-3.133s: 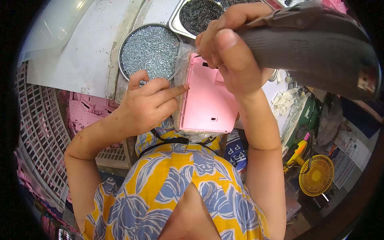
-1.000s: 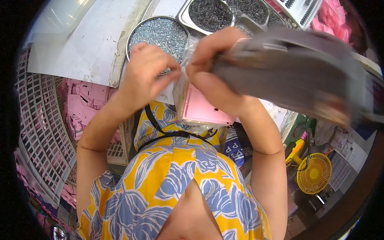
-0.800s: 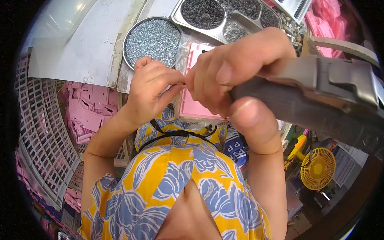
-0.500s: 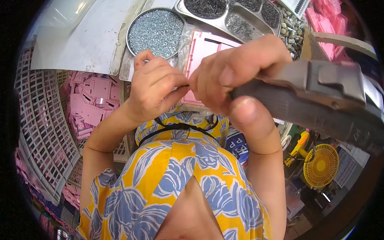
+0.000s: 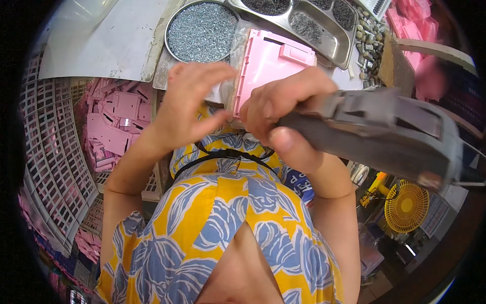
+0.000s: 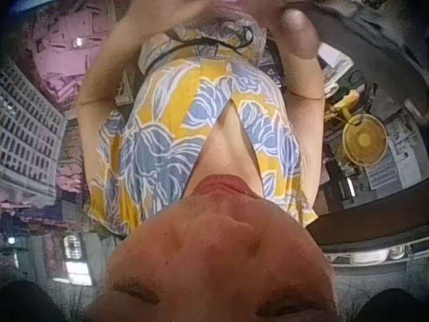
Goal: Assembling small electronic toy units by soldering internal wires, fitting components into a shell, and fastening screws.
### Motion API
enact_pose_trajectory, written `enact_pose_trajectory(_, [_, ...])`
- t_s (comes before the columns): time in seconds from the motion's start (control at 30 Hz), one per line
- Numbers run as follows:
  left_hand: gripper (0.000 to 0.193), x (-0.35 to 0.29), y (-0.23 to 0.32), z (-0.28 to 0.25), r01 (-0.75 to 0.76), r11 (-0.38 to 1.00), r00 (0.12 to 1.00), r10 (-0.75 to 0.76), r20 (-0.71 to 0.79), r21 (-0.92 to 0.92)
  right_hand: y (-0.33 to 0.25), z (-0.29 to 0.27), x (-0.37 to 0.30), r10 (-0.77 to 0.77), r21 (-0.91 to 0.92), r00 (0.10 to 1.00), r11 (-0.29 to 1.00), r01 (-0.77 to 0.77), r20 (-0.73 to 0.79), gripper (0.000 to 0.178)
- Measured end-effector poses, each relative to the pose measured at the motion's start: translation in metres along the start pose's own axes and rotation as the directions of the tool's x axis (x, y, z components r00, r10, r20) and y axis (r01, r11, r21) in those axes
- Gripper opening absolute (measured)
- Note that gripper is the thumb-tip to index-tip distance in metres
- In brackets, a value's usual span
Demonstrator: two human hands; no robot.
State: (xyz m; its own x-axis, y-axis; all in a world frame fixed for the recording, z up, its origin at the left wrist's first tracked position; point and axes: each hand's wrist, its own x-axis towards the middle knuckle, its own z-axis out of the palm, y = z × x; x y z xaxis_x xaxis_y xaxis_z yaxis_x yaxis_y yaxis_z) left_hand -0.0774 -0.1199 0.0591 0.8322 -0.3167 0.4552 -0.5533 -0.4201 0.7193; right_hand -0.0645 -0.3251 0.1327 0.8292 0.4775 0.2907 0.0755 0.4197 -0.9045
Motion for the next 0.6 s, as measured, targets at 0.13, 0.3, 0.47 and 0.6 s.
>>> enact_pose_trajectory(0.13, [0.044, -0.012, -0.020, -0.016, 0.099, 0.995, 0.993, -0.100, -0.061, -0.006, 0.011, 0.000, -0.008, 0.023, 0.007, 0.999, 1.000, -0.022, -0.023, 0.028])
enact_pose_trajectory(0.3, [0.039, -0.018, -0.021, -0.013, 0.143, 0.990, 0.986, -0.143, -0.087, -0.007, 0.027, 0.005, -0.010, -0.015, -0.106, 0.999, 0.994, 0.019, 0.034, 0.024])
enact_pose_trajectory(0.47, [0.030, 0.010, -0.031, 0.002, 0.008, 1.000, 0.986, -0.005, -0.165, 0.022, 0.032, -0.004, -0.003, 0.025, -0.310, 0.978, 0.950, 0.041, 0.206, 0.021])
enact_pose_trajectory(0.6, [0.028, 0.076, -0.032, 0.051, -0.143, 0.978, 0.989, 0.133, 0.071, 0.152, 0.017, -0.024, 0.023, 0.021, -0.130, 0.994, 0.992, -0.007, 0.108, 0.026])
